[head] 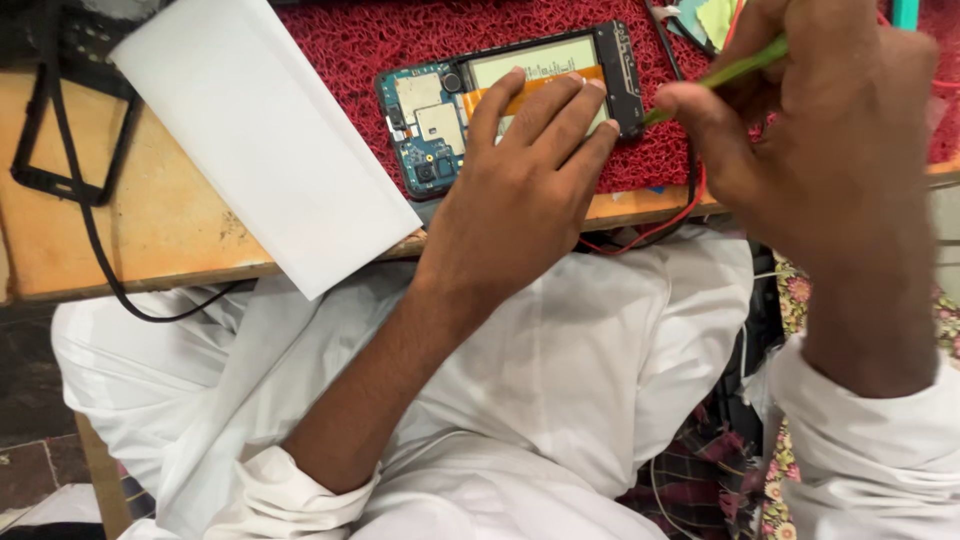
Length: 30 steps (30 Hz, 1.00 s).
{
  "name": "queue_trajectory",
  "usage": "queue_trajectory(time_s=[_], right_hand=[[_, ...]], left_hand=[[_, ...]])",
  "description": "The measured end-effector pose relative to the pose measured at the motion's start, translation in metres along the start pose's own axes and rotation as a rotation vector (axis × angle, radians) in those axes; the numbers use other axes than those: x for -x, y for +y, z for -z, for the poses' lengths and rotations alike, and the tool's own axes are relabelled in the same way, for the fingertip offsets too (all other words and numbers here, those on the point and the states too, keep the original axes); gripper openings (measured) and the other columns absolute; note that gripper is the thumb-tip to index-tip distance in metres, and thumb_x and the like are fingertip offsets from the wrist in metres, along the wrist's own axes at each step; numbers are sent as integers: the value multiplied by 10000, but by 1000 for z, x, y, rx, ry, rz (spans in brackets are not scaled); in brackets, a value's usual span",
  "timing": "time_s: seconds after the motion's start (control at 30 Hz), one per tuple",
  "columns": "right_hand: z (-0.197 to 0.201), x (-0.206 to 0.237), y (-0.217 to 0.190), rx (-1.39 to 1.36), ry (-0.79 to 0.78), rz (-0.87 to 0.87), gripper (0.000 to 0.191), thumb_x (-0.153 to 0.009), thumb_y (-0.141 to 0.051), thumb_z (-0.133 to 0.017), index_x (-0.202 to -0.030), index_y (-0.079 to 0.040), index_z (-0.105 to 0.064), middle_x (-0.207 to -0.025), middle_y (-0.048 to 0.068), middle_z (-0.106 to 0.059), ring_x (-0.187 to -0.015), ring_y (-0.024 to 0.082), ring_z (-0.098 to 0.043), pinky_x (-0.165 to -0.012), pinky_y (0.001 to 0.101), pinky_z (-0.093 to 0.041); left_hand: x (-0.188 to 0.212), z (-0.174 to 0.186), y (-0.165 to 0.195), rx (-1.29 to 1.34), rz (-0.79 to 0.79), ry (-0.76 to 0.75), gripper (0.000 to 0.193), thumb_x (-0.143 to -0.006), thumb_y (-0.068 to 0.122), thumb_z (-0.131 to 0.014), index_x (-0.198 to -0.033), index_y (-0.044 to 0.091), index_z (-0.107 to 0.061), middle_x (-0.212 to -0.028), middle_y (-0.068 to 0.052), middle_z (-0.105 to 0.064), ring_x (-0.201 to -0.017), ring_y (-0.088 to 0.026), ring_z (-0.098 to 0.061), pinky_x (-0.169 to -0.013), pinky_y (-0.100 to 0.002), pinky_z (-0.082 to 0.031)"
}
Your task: The person uses a green screwdriver to remove screws from the frame of a disassembled mobile phone. They hold the phone steady with one hand while unscrewing multiple screws along the edges, then place the screwdriver down.
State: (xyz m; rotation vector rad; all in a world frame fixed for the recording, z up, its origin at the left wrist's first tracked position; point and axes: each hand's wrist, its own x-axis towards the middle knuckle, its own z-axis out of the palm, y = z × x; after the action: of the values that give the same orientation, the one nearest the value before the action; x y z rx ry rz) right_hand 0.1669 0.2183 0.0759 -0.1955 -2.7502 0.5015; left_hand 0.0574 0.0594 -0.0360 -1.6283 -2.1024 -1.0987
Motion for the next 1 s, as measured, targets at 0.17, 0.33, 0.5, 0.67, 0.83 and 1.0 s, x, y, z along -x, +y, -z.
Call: queue_trajectory(time_s=[0.17, 0.33, 0.5, 0.67, 0.83, 1.0], right_hand=[[-12, 27, 5, -30, 108, -45, 417, -1058, -25, -848, -1209, 68, -471, -1087, 166, -620, -926, 208, -746, -767, 287, -607], [11, 21, 23, -8, -65, 173, 359, -1057, 49, -824, -1158, 65, -480, -1098, 154, -636, -1061, 236, -751, -878, 271, -628], [9, -4, 2, 118, -61, 231, 356, -1022, 13, -851, -1095, 42, -503, -986, 110, -656, -927, 231, -748, -787, 293, -574], [-5, 2, -20, 194, 91, 98, 375, -1021, -9, -889, -1116, 56, -533, -992, 141, -683, -817, 245, -736, -714, 351, -541], [10, 2, -8, 64, -24, 213, 406, -961, 111, -801, -1163, 73, -450, -1073, 191, -666, -989, 295, -736, -812, 343, -613], [-4, 0, -16, -87, 13, 210, 438, -996, 237, -663, -1240, 69, -340, -1121, 196, -617, -1107, 283, -750, -902, 309, -621]], left_hand=[[2, -3, 3, -11, 8, -1, 266, -1019, 105, -648, -1258, -2, -694, -1399, -151, -617, -1378, -295, -529, -1223, -561, -340], [2, -2, 4, 5, 19, -4, 242, -1040, 110, -660, -1254, 4, -695, -1396, -144, -617, -1380, -290, -532, -1229, -551, -331], [0, -2, 3, 11, 31, 1, 247, -1040, 117, -666, -1257, 2, -695, -1398, -138, -621, -1376, -283, -531, -1231, -544, -324], [1, -2, 4, 10, 18, 0, 247, -1048, 118, -663, -1266, 7, -697, -1393, -135, -618, -1382, -281, -528, -1234, -548, -320], [-1, 2, 4, -7, 15, 0, 245, -1023, 114, -660, -1241, 11, -702, -1385, -138, -621, -1368, -291, -535, -1228, -546, -323], [-3, 2, 4, 6, 19, 8, 248, -1041, 126, -655, -1253, 3, -689, -1393, -137, -619, -1375, -285, -532, -1232, -533, -329]])
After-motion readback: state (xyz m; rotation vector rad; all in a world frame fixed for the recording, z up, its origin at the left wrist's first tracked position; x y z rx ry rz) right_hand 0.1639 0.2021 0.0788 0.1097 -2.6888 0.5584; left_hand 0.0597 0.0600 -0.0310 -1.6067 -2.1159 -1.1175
